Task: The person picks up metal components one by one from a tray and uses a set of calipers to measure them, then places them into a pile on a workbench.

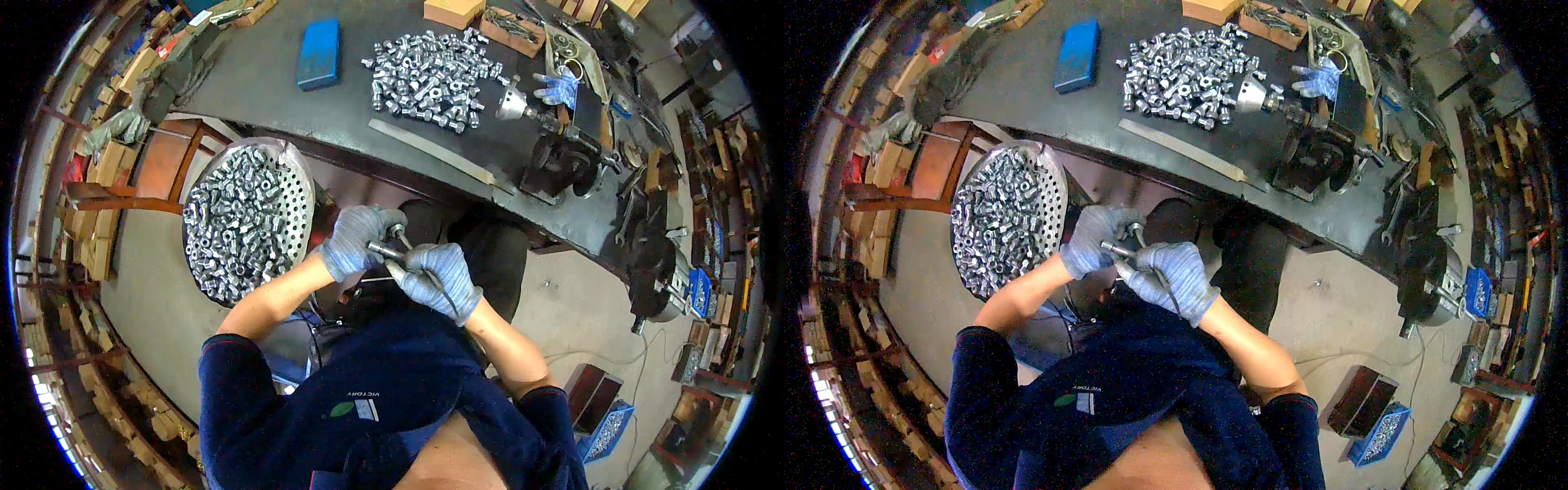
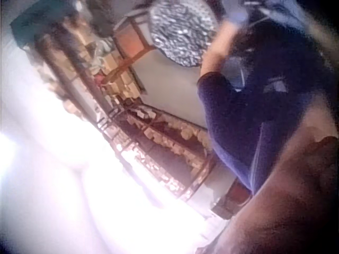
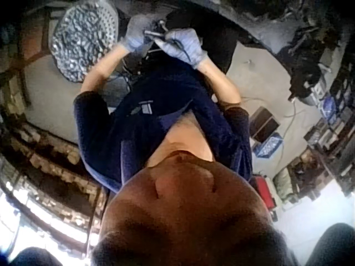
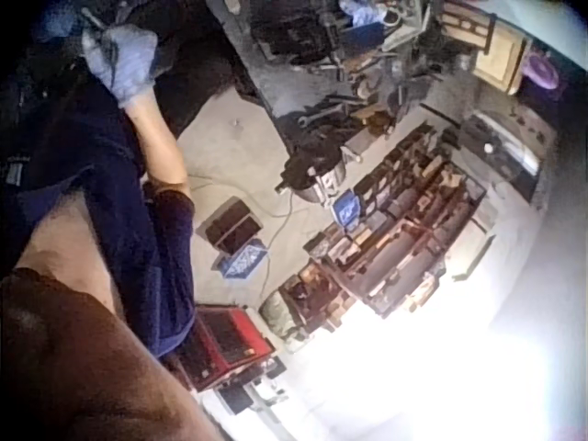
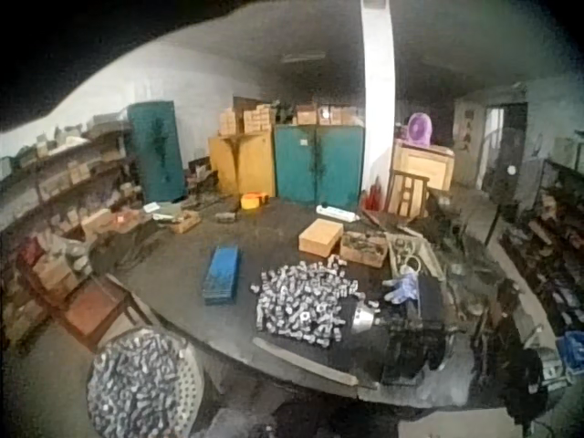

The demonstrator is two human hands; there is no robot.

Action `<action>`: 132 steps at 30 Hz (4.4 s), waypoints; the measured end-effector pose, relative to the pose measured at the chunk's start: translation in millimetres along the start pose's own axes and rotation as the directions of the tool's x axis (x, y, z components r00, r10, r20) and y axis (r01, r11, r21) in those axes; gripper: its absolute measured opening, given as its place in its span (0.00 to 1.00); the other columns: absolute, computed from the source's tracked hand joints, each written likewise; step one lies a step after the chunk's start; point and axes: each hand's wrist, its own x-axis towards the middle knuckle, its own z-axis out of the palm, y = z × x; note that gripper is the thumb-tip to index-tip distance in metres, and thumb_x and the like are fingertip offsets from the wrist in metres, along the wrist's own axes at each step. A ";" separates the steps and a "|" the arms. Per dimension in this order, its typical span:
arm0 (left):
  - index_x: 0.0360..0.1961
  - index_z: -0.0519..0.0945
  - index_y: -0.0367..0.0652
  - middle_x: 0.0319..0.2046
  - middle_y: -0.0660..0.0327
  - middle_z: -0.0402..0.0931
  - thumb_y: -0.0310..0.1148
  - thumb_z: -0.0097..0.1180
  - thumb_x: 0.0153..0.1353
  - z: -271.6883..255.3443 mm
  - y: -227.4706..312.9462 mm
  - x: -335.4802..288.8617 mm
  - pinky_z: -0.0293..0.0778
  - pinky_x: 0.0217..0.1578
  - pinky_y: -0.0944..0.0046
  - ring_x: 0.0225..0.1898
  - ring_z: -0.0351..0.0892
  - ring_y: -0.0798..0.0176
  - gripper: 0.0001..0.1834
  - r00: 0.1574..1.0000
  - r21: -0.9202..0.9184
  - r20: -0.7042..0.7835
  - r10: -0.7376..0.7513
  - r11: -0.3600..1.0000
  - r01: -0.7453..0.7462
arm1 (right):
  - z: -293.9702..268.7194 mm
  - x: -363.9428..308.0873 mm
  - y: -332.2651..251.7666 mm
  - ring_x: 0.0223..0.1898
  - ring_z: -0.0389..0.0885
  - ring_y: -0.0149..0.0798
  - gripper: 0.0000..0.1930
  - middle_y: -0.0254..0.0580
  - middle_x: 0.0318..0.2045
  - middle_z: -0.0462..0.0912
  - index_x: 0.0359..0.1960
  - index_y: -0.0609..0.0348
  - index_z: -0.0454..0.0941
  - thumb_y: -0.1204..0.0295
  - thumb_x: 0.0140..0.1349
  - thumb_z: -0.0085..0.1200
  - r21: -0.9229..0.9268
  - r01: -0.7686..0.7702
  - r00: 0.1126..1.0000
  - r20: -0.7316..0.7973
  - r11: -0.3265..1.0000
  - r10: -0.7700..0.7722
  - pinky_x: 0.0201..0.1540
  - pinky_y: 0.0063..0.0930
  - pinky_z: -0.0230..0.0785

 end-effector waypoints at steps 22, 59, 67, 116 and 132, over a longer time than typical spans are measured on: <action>0.48 0.76 0.35 0.38 0.54 0.81 0.32 0.61 0.52 -58.6 -78.7 264.6 0.74 0.35 0.67 0.29 0.80 0.64 0.22 0.903 -0.571 -0.297 -0.311 0.816 0.094 | -37.6 -44.1 -1.3 0.13 0.63 0.39 0.15 0.43 0.11 0.65 0.11 0.58 0.67 0.75 0.49 0.62 0.060 -0.114 0.972 -0.200 0.992 0.124 0.18 0.30 0.56; 0.40 0.80 0.39 0.33 0.55 0.80 0.30 0.60 0.52 -65.3 -74.3 -45.7 0.75 0.37 0.66 0.34 0.80 0.64 0.13 0.928 -0.252 -0.068 -0.367 0.906 0.340 | -21.8 -35.0 -3.5 0.13 0.65 0.39 0.16 0.41 0.12 0.66 0.12 0.55 0.65 0.74 0.45 0.64 0.066 -0.066 0.995 -0.071 0.996 0.070 0.18 0.28 0.57; 0.41 0.77 0.37 0.30 0.64 0.74 0.26 0.59 0.54 -39.3 -1.1 -27.8 0.71 0.36 0.70 0.34 0.74 0.73 0.12 0.971 -0.626 0.125 -0.203 0.744 0.236 | -19.1 -20.3 -6.6 0.14 0.68 0.45 0.18 0.44 0.11 0.67 0.10 0.55 0.66 0.67 0.46 0.65 -0.019 -0.045 0.998 -0.049 0.999 0.044 0.17 0.32 0.59; 0.30 0.78 0.50 0.24 0.56 0.76 0.36 0.59 0.44 -2.9 -0.2 -0.7 0.70 0.27 0.54 0.28 0.77 0.50 0.10 0.998 0.070 -0.026 0.062 0.996 -0.060 | 3.1 2.0 -4.1 0.12 0.72 0.45 0.17 0.45 0.10 0.71 0.10 0.52 0.72 0.62 0.49 0.62 0.042 -0.037 0.999 -0.007 0.998 0.037 0.16 0.34 0.62; 0.39 0.80 0.47 0.33 0.52 0.79 0.37 0.55 0.47 -26.3 -38.8 189.4 0.73 0.42 0.52 0.38 0.79 0.47 0.16 0.993 0.447 0.040 -0.112 0.891 0.082 | -30.2 -29.9 -15.7 0.15 0.69 0.47 0.17 0.44 0.12 0.69 0.10 0.53 0.67 0.68 0.46 0.65 -0.040 -0.063 0.993 -0.105 0.997 0.059 0.18 0.34 0.60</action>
